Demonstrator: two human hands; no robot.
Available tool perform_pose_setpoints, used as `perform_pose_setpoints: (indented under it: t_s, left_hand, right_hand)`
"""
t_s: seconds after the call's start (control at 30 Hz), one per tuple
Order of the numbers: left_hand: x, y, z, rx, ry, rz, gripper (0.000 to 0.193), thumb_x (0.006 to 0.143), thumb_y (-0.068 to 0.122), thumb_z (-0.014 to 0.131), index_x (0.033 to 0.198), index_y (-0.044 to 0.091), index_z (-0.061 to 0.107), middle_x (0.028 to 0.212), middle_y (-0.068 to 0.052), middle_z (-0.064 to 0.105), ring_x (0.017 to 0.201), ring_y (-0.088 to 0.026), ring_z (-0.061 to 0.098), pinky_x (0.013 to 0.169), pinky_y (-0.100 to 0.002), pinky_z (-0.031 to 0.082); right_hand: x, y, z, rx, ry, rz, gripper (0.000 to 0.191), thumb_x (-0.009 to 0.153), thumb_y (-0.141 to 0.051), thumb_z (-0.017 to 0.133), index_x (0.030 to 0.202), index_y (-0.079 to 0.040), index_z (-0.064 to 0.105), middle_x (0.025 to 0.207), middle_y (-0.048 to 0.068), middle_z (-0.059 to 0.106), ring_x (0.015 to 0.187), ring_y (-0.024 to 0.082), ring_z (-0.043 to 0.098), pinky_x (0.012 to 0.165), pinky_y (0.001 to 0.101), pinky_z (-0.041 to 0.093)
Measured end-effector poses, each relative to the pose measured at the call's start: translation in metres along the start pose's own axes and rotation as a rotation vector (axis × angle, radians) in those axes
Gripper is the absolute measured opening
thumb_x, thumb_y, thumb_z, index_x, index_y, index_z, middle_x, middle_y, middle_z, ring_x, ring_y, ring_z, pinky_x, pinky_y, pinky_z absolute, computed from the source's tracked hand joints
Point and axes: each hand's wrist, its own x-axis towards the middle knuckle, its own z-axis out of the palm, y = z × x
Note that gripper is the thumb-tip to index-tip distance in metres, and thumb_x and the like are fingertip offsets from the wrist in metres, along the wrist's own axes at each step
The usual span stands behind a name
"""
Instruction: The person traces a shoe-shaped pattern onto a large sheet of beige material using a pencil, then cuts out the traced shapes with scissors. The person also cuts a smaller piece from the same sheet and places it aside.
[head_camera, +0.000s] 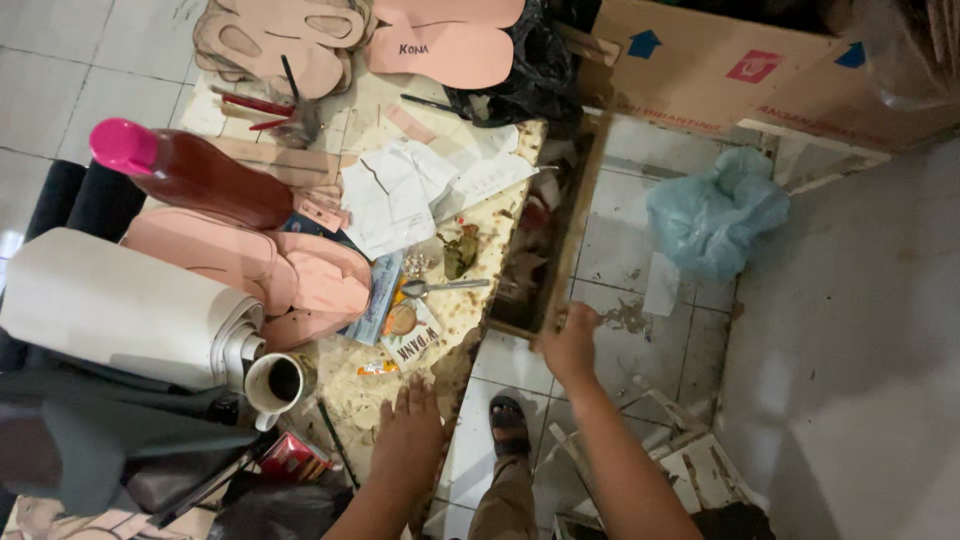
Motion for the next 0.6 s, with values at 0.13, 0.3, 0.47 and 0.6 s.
perform_pose_setpoints:
  t_s: [0.13, 0.3, 0.47, 0.6]
  left_hand:
    - [0.011, 0.000, -0.025, 0.046, -0.105, 0.023, 0.046, 0.096, 0.022, 0.056, 0.135, -0.002, 0.054, 0.150, -0.027, 0.047, 0.132, -0.036, 0.055, 0.106, -0.050, 0.044]
    - [0.040, 0.012, -0.083, -0.164, -0.354, -0.030, 0.027, 0.101, 0.027, 0.055, 0.113, 0.007, 0.068, 0.118, -0.019, 0.073, 0.109, -0.032, 0.071, 0.095, -0.043, 0.053]
    - [0.062, 0.039, -0.108, -0.326, 0.329, 0.236, 0.024, 0.085, 0.020, 0.067, 0.104, 0.006, 0.065, 0.106, -0.015, 0.066, 0.103, -0.035, 0.063, 0.089, -0.049, 0.048]
    - [0.080, 0.051, -0.101, -0.306, 0.354, 0.282, 0.036, 0.076, 0.018, 0.070, 0.109, 0.003, 0.065, 0.112, -0.018, 0.064, 0.105, -0.037, 0.060, 0.088, -0.050, 0.047]
  right_hand:
    - [0.004, 0.020, -0.024, -0.203, 0.142, -0.210, 0.035, 0.088, -0.013, 0.071, 0.115, 0.000, 0.053, 0.125, 0.022, 0.046, 0.114, 0.040, 0.054, 0.094, 0.0450, 0.051]
    - [0.019, 0.001, -0.021, -0.353, 0.190, -0.430, 0.036, 0.084, -0.003, 0.067, 0.119, -0.004, 0.059, 0.120, 0.018, 0.055, 0.116, 0.041, 0.055, 0.102, 0.0478, 0.045]
    - [0.080, -0.034, 0.002, -0.366, 0.083, -0.508, 0.043, 0.082, -0.005, 0.065, 0.124, -0.002, 0.058, 0.127, 0.023, 0.057, 0.116, 0.046, 0.054, 0.098, 0.0531, 0.044]
    - [0.149, -0.057, 0.010, -0.406, -0.123, -0.252, 0.058, 0.090, 0.000, 0.044, 0.147, -0.005, 0.044, 0.139, 0.031, 0.048, 0.110, 0.052, 0.053, 0.091, 0.0577, 0.044]
